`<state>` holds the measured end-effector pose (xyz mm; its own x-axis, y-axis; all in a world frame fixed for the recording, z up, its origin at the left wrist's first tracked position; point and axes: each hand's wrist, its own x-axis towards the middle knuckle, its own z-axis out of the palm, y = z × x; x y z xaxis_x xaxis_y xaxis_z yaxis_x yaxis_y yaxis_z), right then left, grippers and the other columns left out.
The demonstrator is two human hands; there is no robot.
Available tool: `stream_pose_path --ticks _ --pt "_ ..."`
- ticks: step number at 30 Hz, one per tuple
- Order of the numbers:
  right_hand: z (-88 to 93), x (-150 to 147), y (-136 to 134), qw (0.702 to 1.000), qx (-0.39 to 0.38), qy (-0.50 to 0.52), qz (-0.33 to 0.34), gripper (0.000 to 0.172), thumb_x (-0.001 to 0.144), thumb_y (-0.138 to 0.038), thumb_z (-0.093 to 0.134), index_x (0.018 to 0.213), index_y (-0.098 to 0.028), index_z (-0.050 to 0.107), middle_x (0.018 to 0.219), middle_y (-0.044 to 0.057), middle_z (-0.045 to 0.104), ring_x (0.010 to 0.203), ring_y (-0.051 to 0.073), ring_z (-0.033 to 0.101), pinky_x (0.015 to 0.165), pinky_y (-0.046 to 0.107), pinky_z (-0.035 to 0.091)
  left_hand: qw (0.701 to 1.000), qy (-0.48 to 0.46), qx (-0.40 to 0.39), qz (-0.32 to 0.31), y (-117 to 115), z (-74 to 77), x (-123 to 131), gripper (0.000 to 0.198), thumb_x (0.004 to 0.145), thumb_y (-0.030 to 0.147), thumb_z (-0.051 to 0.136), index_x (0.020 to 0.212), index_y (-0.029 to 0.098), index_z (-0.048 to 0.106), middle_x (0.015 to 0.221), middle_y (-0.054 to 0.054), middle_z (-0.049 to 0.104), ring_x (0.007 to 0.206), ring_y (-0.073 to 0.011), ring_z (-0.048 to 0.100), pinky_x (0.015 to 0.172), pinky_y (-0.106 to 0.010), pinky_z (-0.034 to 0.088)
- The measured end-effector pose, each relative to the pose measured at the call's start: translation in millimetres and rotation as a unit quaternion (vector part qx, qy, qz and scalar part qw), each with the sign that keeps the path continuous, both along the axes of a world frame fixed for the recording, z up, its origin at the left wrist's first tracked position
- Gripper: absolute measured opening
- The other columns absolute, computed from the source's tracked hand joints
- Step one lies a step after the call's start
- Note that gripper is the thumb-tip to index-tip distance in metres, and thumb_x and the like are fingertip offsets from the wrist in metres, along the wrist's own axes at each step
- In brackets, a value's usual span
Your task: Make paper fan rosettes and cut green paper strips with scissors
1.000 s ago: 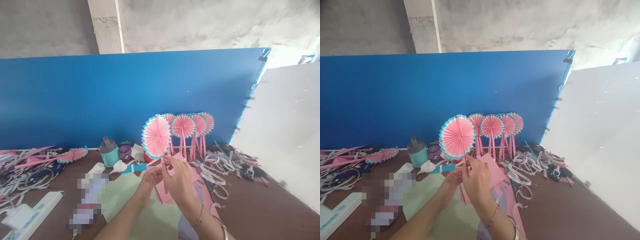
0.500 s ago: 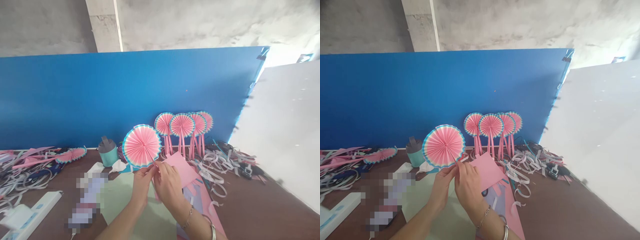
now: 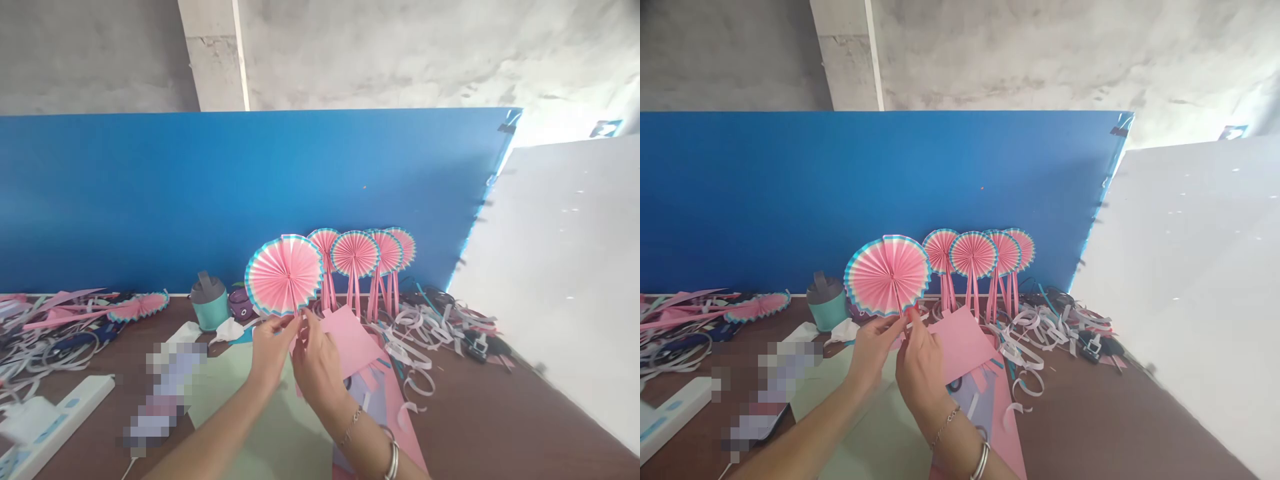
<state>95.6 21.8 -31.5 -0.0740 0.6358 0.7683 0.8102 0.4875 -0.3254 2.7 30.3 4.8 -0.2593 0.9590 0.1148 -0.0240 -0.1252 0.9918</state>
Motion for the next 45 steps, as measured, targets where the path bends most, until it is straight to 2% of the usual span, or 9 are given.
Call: stream_pose_path --ticks 4,9,14,22,29,32,36,40,45 --pt "0.1 10.3 8.4 0.988 -0.142 -0.045 -0.037 0.048 0.078 -0.001 0.036 0.125 -0.008 0.042 0.087 0.011 0.067 0.078 0.021 0.061 0.067 0.031 0.040 0.999 -0.037 -0.009 -0.001 19.2 10.5 -6.2 0.033 0.062 0.045 0.071 0.076 0.014 0.073 0.066 -0.002 0.067 0.062 -0.0144 0.057 0.059 -0.023 0.043" --pt "-0.2 23.4 15.8 0.919 -0.335 -0.196 -0.070 0.024 0.081 -0.016 0.048 0.100 -0.011 0.062 0.104 0.018 0.063 0.099 0.028 0.057 0.080 0.037 0.040 0.997 -0.037 0.054 0.031 51.7 22.5 -19.6 0.035 0.056 0.041 0.076 0.074 0.012 0.074 0.074 -0.005 0.071 0.071 -0.0173 0.060 0.067 -0.025 0.045" --pt "-6.9 20.8 10.6 0.865 -0.419 -0.271 -0.063 0.029 0.082 -0.024 0.053 0.103 -0.007 0.063 0.099 0.021 0.065 0.095 0.030 0.061 0.078 0.039 0.042 0.997 -0.028 0.075 0.018 83.2 21.0 -18.3 0.037 0.054 0.042 0.077 0.076 0.012 0.074 0.078 -0.007 0.072 0.078 -0.0206 0.062 0.072 -0.028 0.045" --pt "-5.9 16.9 -2.7 0.861 -0.417 -0.284 -0.060 0.027 0.075 -0.014 0.056 0.099 -0.006 0.065 0.093 0.022 0.067 0.089 0.031 0.065 0.074 0.039 0.046 0.994 -0.015 0.104 -0.009 121.1 0.7 19.1 0.031 0.059 0.038 0.073 0.078 0.013 0.074 0.082 -0.009 0.073 0.083 -0.0228 0.063 0.077 -0.031 0.045" --pt "-0.2 27.7 16.9 0.887 -0.391 -0.230 -0.085 0.024 0.085 -0.018 0.046 0.091 -0.012 0.068 0.094 0.019 0.067 0.088 0.026 0.064 0.072 0.035 0.048 0.992 0.019 0.123 -0.019 140.9 -16.3 38.8 0.030 0.061 0.040 0.071 0.075 0.013 0.073 0.078 -0.007 0.072 0.079 -0.0223 0.063 0.074 -0.030 0.045" --pt "-11.1 41.4 31.4 0.932 -0.303 -0.166 -0.111 0.032 0.089 -0.026 0.042 0.108 -0.014 0.064 0.116 0.019 0.059 0.110 0.029 0.053 0.088 0.038 0.041 0.991 0.029 0.127 -0.025 142.0 -19.9 40.1 0.032 0.062 0.042 0.070 0.076 0.013 0.073 0.077 -0.007 0.072 0.078 -0.0216 0.063 0.073 -0.029 0.045" --pt "-36.5 60.1 45.3 0.923 -0.325 -0.174 -0.108 0.046 0.088 -0.038 0.044 0.130 -0.019 0.049 0.140 0.019 0.040 0.132 0.033 0.030 0.102 0.049 0.021 0.991 0.040 0.128 -0.029 141.3 -21.9 39.7 0.034 0.064 0.043 0.068 0.078 0.013 0.074 0.077 -0.007 0.072 0.077 -0.0214 0.062 0.073 -0.029 0.045" --pt "-45.6 63.0 46.1 0.926 -0.328 -0.172 -0.075 0.044 0.089 -0.039 0.042 0.126 -0.016 0.053 0.125 0.019 0.054 0.124 0.032 0.040 0.102 0.052 0.018 0.990 0.050 0.128 -0.032 141.6 -21.8 41.7 0.032 0.064 0.042 0.067 0.076 0.013 0.074 0.076 -0.007 0.072 0.078 -0.0220 0.062 0.072 -0.029 0.045" --pt "-31.7 56.4 43.9 0.936 -0.304 -0.172 -0.054 0.027 0.087 -0.031 0.047 0.099 -0.017 0.066 0.097 0.013 0.067 0.100 0.026 0.056 0.099 0.044 0.025 0.990 0.060 0.127 -0.032 142.7 -22.0 43.8 0.030 0.065 0.041 0.067 0.073 0.013 0.073 0.075 -0.006 0.072 0.077 -0.0222 0.062 0.071 -0.029 0.045"
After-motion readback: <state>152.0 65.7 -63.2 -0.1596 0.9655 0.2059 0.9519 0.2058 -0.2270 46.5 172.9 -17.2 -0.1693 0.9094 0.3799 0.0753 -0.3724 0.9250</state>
